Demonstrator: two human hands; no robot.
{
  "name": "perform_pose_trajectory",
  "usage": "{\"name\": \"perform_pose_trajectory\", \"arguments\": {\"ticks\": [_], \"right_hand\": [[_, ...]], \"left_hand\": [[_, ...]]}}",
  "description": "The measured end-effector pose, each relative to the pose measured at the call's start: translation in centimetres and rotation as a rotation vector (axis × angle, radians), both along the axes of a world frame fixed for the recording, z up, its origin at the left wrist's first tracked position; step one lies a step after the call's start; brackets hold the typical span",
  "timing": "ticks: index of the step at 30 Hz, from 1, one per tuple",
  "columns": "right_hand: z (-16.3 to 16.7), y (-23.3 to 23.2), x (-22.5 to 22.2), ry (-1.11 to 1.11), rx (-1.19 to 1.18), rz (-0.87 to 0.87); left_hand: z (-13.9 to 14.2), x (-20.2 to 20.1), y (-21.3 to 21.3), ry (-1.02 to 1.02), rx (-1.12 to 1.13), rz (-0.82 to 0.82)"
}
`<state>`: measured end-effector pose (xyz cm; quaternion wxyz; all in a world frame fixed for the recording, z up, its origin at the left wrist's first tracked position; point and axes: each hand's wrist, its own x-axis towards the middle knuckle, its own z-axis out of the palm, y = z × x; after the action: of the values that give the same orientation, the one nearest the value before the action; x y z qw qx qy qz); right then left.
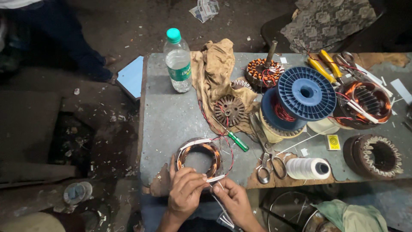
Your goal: The person wraps white thread around a copper-wound motor stator to secure the windings. They repeatedly tie knots and trim excess thread using scissors. The person works at a cluttered workbench with various motor parts and tools visible.
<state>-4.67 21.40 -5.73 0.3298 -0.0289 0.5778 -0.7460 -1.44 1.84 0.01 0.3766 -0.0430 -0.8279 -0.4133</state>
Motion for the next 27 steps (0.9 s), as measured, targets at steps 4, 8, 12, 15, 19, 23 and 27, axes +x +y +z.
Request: {"name": "perform_pose_trajectory", "arguments": {"ticks": [4, 8, 12, 15, 19, 23, 27], "right_hand": [[0.6, 0.2, 0.0, -0.023, -0.001, 0.014], [0.8, 0.5, 0.2, -0.069, -0.011, -0.003], [0.3, 0.6, 0.6, -0.048, -0.035, -0.01], [-0.2, 0.5, 0.8, -0.035, -0.023, -0.028], [-0.7, 0.4, 0.7, 0.026, 0.128, -0.017], [-0.7, 0.3, 0.4, -0.024, 0.014, -0.029], [-0.4, 0.5, -0.1, -0.043, 0.0, -0.044]], "left_hand": [[0.2, 0.0, -0.1, -0.013, -0.01, -0.003], [0.2, 0.0, 0.0, -0.002, -0.027, 0.01], [0.0, -0.2, -0.1, 0.018, -0.043, 0.008], [0.1, -0.3, -0.2, 0.031, -0.054, 0.011], [0.2, -0.2, -0.1, 0.037, -0.055, 0.049], [0.0, 0.0, 0.0, 0.035, -0.046, 0.037], [-0.2, 0.1, 0.0, 0.021, -0.015, 0.025]]}}
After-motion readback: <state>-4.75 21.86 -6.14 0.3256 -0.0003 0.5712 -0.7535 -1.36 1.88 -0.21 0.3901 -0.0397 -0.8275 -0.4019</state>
